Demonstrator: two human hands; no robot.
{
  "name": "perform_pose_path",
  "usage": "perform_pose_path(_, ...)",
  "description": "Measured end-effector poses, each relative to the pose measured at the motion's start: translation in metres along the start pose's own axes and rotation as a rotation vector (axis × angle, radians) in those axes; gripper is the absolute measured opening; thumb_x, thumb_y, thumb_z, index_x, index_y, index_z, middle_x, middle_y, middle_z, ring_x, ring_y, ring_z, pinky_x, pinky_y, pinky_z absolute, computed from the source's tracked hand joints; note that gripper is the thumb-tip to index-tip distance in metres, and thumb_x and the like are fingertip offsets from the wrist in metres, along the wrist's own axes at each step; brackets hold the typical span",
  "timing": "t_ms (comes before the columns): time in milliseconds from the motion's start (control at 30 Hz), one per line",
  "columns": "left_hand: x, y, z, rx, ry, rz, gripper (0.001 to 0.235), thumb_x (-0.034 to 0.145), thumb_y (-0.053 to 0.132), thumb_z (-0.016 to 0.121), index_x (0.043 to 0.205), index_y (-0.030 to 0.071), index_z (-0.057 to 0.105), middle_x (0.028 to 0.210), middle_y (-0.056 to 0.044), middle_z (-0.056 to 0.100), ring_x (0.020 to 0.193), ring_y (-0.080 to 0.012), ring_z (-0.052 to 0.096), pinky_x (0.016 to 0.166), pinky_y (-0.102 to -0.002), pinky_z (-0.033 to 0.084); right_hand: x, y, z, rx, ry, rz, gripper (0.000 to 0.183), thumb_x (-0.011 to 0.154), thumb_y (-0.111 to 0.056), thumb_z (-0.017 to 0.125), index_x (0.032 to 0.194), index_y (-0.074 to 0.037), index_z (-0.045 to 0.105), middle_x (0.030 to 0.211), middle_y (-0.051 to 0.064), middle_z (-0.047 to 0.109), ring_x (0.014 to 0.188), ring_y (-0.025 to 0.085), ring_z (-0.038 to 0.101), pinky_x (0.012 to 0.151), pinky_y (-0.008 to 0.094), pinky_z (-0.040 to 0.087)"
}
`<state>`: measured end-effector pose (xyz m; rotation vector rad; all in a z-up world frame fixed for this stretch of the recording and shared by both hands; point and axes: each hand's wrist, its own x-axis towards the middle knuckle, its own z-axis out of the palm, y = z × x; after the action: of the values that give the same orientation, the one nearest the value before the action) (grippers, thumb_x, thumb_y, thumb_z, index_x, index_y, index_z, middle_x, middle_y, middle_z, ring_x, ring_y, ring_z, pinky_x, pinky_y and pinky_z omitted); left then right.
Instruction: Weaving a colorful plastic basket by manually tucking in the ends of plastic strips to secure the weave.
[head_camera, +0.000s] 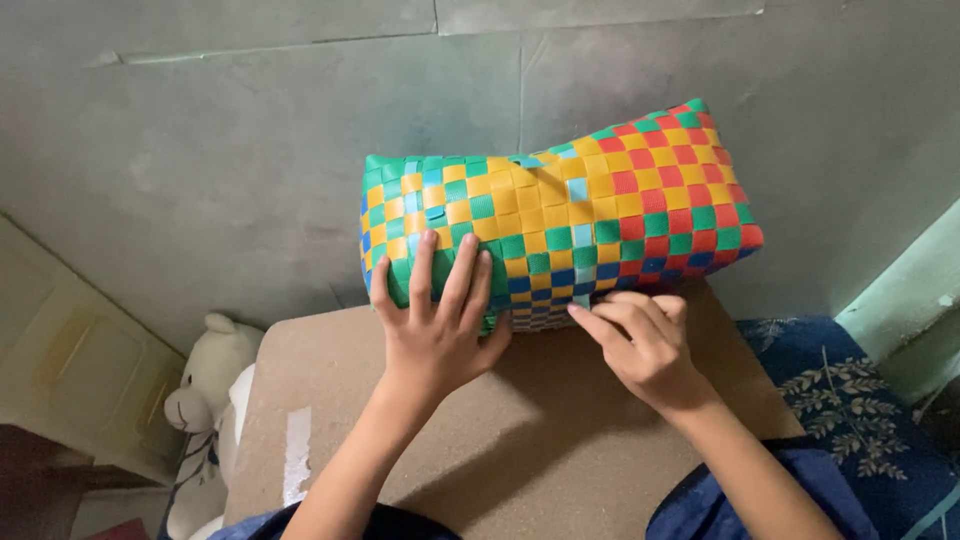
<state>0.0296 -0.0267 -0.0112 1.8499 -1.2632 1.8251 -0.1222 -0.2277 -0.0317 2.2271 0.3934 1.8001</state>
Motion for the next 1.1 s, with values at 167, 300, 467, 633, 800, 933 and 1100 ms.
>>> perform_pose_path(167,-0.001,0.001,0.000,-0.001,-0.009,-0.005,0.071,0.078,0.049,0.067,0.140,0.015,0.061,0.155,-0.009,0.051,0.139,-0.0431,0.048,0.102,-0.075,0.036,-0.006,0.002,0.008,0.062,0.043,0.061,0.026,0.095,0.004,0.067,0.100,-0.018,0.081,0.083,-0.003,0.063,0.078,0.016,0.067,0.071,0.029,0.041)
perform_pose_path(300,-0.003,0.000,0.000,0.003,-0.017,0.000,0.073,0.078,0.050,0.068,0.142,0.015,0.060,0.157,-0.008,0.048,0.140,-0.0428,0.047,0.102,-0.075,0.036,-0.009,0.005,0.015,0.087,0.121,0.065,0.023,0.092,0.005,0.072,0.095,-0.016,0.081,0.082,-0.002,0.065,0.074,0.017,0.062,0.071,0.033,0.041)
perform_pose_path(467,-0.002,-0.001,-0.003,-0.001,-0.026,0.003,0.072,0.078,0.047,0.067,0.142,0.015,0.061,0.157,-0.008,0.049,0.140,-0.0420,0.048,0.102,-0.075,0.036,-0.014,0.010,0.017,0.102,0.157,0.128,0.016,0.090,0.002,0.079,0.091,-0.014,0.080,0.080,-0.003,0.067,0.071,0.017,0.060,0.073,0.034,0.040)
perform_pose_path(633,-0.001,0.000,-0.002,-0.003,-0.023,-0.006,0.073,0.078,0.047,0.067,0.142,0.015,0.061,0.156,-0.008,0.049,0.140,-0.0420,0.047,0.103,-0.075,0.036,-0.008,0.008,0.013,0.113,0.169,0.167,0.011,0.091,-0.003,0.083,0.088,-0.013,0.078,0.079,-0.004,0.069,0.068,0.018,0.060,0.072,0.034,0.041)
perform_pose_path(800,-0.004,0.000,0.000,-0.002,-0.018,-0.002,0.074,0.076,0.046,0.068,0.143,0.015,0.060,0.157,-0.008,0.048,0.140,-0.0427,0.047,0.103,-0.076,0.035,-0.012,0.003,0.015,0.173,0.132,0.301,0.009,0.094,-0.013,0.082,0.091,-0.013,0.074,0.081,-0.002,0.070,0.068,0.021,0.061,0.073,0.035,0.040)
perform_pose_path(933,-0.004,0.002,0.001,-0.013,-0.019,-0.012,0.075,0.078,0.049,0.070,0.144,0.015,0.059,0.157,-0.009,0.048,0.141,-0.0434,0.046,0.103,-0.076,0.034,-0.018,0.001,0.021,0.184,0.129,0.339,0.013,0.094,-0.018,0.083,0.092,-0.011,0.072,0.080,-0.001,0.071,0.067,0.023,0.062,0.074,0.037,0.041)
perform_pose_path(1100,-0.003,-0.002,-0.002,0.003,-0.013,0.020,0.074,0.076,0.045,0.069,0.143,0.014,0.061,0.156,-0.009,0.049,0.140,-0.0429,0.048,0.103,-0.075,0.035,-0.014,0.005,0.020,-0.018,0.192,0.175,0.011,0.097,-0.012,0.081,0.089,-0.013,0.073,0.077,-0.003,0.070,0.061,0.018,0.058,0.068,0.034,0.039)
